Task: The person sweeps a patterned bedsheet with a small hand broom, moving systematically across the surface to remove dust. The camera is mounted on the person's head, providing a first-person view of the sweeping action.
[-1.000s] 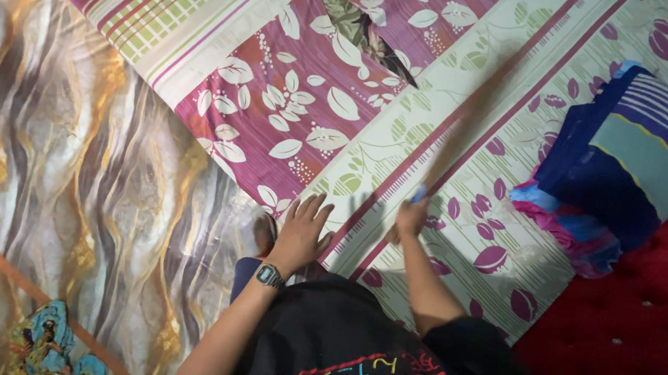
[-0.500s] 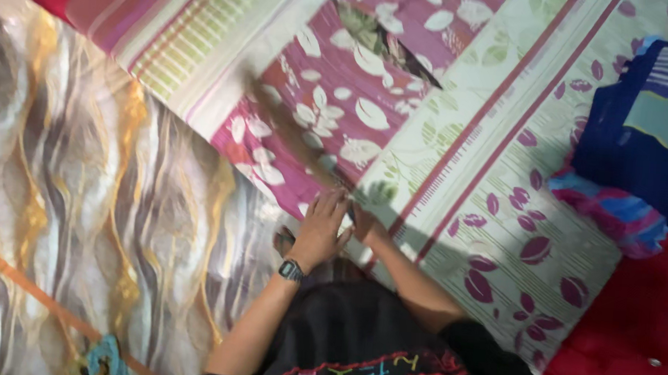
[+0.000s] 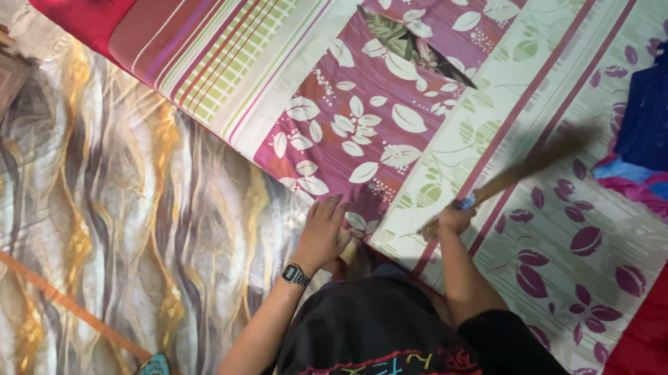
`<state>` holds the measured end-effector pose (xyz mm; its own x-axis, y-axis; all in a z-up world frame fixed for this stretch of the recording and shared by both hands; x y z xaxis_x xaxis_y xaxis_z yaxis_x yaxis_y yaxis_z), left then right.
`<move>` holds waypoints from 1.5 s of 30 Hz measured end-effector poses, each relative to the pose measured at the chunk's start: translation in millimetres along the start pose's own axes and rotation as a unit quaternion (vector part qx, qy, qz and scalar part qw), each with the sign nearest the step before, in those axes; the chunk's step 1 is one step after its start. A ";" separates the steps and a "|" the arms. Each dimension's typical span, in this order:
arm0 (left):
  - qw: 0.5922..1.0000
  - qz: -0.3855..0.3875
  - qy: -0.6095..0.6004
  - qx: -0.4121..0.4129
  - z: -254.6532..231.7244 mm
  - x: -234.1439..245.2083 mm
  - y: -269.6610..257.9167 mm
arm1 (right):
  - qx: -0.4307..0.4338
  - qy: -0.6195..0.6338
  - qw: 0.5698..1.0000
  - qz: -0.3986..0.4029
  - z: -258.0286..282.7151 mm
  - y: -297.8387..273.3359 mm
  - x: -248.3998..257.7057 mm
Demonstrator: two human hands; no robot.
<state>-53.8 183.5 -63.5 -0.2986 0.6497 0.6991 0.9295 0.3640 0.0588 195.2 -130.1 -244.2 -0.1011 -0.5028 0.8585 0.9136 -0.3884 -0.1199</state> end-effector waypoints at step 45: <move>0.999 0.023 0.042 -0.019 7.8 23.7 141.3 | 0.188 -0.079 0.920 0.335 113.9 -11.1 -151.7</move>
<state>68.7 255.5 -44.3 -0.2375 0.6066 0.7587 0.9501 0.3075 0.0515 245.3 38.5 -316.3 0.5657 -0.4023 0.7198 0.8246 0.2771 -0.4932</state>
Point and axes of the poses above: each hand's wrist, its own y-axis towards the middle knuckle, its own x-axis out of the back of the hand, z = x × y, the point moved 9 cm from there along y, towards the middle knuckle, and after that the axes turned 1 degree about -z, right-handed, at the moved point
